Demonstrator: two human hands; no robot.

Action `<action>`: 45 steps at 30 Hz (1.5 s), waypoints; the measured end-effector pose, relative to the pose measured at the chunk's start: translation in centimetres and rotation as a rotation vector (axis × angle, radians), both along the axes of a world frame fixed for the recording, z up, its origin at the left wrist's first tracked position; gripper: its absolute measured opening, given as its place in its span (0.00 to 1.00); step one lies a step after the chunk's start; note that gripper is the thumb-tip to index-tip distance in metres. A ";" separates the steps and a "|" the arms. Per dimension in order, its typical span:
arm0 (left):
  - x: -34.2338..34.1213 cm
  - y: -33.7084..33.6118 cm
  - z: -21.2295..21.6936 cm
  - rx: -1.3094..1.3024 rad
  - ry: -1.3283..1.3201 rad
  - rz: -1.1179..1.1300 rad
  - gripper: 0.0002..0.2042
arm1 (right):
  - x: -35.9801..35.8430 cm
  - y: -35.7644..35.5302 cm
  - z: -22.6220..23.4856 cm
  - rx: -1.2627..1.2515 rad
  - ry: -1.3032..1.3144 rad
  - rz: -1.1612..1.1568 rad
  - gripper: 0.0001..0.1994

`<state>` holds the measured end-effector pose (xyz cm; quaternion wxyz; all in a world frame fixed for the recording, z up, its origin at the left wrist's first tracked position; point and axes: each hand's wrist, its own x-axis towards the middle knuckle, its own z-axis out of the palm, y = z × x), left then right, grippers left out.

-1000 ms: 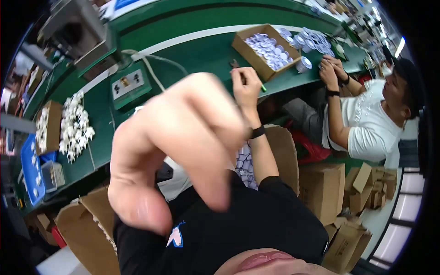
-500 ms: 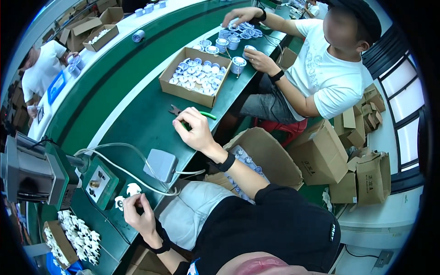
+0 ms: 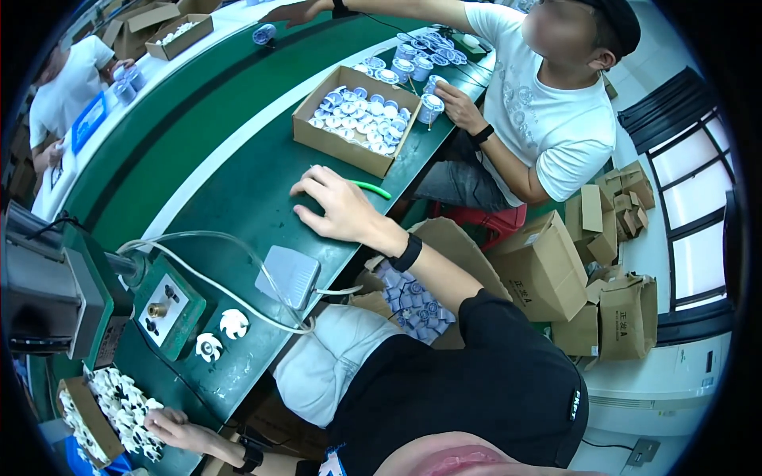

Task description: Assembling white plastic parts on an assembly line and operating a small manual desktop press.

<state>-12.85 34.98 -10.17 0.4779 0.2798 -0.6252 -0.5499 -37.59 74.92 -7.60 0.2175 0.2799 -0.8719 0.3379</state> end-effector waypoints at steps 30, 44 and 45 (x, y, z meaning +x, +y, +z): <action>0.6 -1.9 -2.1 -0.207 -0.316 -0.183 0.08 | -2.2 0.6 -1.6 -0.258 -0.013 -0.221 0.10; -1.1 7.9 4.8 -1.122 -0.514 -0.234 0.20 | -2.7 0.1 -1.8 -0.264 0.004 -0.207 0.11; -2.2 10.0 4.7 -1.077 -0.577 -0.282 0.23 | -2.5 -0.1 -1.9 -0.255 -0.020 -0.193 0.11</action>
